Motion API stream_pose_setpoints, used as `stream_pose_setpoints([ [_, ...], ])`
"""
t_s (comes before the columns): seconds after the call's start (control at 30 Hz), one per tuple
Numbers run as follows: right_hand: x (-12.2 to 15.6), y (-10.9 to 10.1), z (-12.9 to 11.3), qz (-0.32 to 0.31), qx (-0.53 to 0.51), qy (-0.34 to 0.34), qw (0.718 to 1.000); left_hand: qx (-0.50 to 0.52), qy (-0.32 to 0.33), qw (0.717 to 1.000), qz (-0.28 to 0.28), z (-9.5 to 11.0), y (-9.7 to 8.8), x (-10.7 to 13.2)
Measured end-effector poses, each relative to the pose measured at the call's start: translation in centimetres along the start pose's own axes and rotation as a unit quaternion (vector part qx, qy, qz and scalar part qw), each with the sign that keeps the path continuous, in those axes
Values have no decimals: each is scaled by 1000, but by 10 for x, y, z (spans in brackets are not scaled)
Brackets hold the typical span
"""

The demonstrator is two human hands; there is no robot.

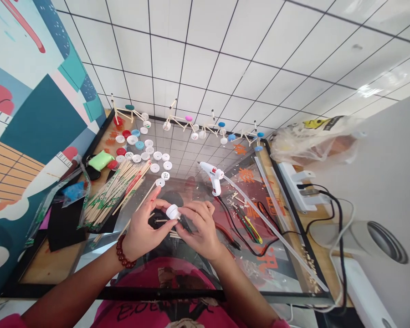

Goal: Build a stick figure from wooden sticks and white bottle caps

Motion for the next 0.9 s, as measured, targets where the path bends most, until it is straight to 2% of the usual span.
stream_pose_setpoints([
  [0.07,-1,-2,-1,7,-9,-1,1000,5,6,1000,-7,-1,1,1],
  [0.17,-2,-6,7,16,-62,24,998,15,32,999,11,2,-7,2],
  [0.27,-2,-9,15,23,-101,51,993,39,21,999,1,-1,-10,0],
  [0.37,-3,-7,18,10,-116,65,991,69,-10,997,-40,-7,-4,-3],
  [0.43,-3,-3,19,-4,-126,72,989,72,-8,996,-48,-7,-2,-4],
  [0.73,-5,1,18,-31,-169,68,983,146,36,988,-38,2,-1,-8],
  [0.9,-5,3,20,-51,-172,75,981,118,41,992,-34,2,-1,-6],
])
Point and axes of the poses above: each hand's wrist, its own x-axis away from the middle knuckle, its own y-axis out of the palm, z = x × y, the point moved 10 cm from there along -x, towards the middle knuckle, and after that the axes turned 12 degrees about -z, right-handed, at the moved point
